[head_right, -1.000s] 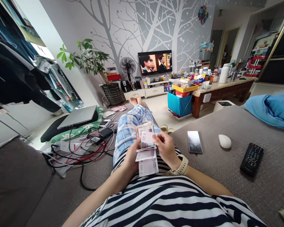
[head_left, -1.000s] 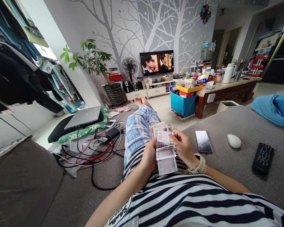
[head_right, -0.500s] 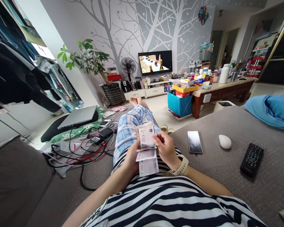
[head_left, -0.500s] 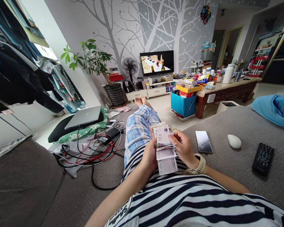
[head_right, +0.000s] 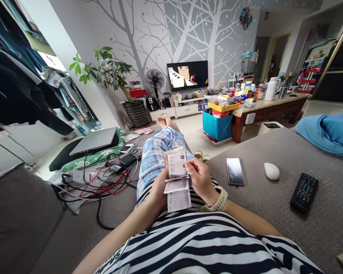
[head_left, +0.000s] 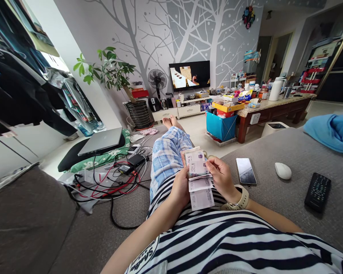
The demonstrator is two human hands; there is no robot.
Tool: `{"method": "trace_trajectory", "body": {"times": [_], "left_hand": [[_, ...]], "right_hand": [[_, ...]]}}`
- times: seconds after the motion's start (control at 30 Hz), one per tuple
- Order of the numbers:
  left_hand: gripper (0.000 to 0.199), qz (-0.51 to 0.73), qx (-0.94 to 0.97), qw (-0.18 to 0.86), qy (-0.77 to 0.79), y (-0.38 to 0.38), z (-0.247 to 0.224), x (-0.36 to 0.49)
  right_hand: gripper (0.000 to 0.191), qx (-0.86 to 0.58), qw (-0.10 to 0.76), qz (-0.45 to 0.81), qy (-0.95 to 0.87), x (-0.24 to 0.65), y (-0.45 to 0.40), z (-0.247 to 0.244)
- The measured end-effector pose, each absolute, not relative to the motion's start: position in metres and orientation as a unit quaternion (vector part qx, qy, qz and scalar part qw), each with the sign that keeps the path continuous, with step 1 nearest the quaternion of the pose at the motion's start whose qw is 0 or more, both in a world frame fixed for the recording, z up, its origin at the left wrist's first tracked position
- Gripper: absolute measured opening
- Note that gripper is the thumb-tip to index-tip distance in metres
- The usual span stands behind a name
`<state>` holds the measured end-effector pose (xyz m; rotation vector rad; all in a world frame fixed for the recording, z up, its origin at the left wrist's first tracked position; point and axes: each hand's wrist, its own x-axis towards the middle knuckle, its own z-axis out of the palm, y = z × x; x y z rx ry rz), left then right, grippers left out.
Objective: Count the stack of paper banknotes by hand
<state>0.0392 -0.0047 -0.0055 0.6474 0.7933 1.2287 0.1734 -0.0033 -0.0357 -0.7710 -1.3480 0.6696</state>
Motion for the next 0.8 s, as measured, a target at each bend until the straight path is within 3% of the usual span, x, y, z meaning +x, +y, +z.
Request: {"method": "trace_trajectory", "body": {"times": [0.6, 0.8], "left_hand": [[0.023, 0.543, 0.317, 0.699, 0.34, -0.0044, -0.0063, 0.0393], [0.017, 0.549, 0.312, 0.692, 0.35, -0.0038, -0.0076, 0.0386]], "right_hand": [[0.028, -0.335, 0.666, 0.289, -0.6, 0.1745, -0.0061, -0.0316], [0.033, -0.328, 0.665, 0.304, -0.598, 0.1738, -0.0083, -0.0281]]}}
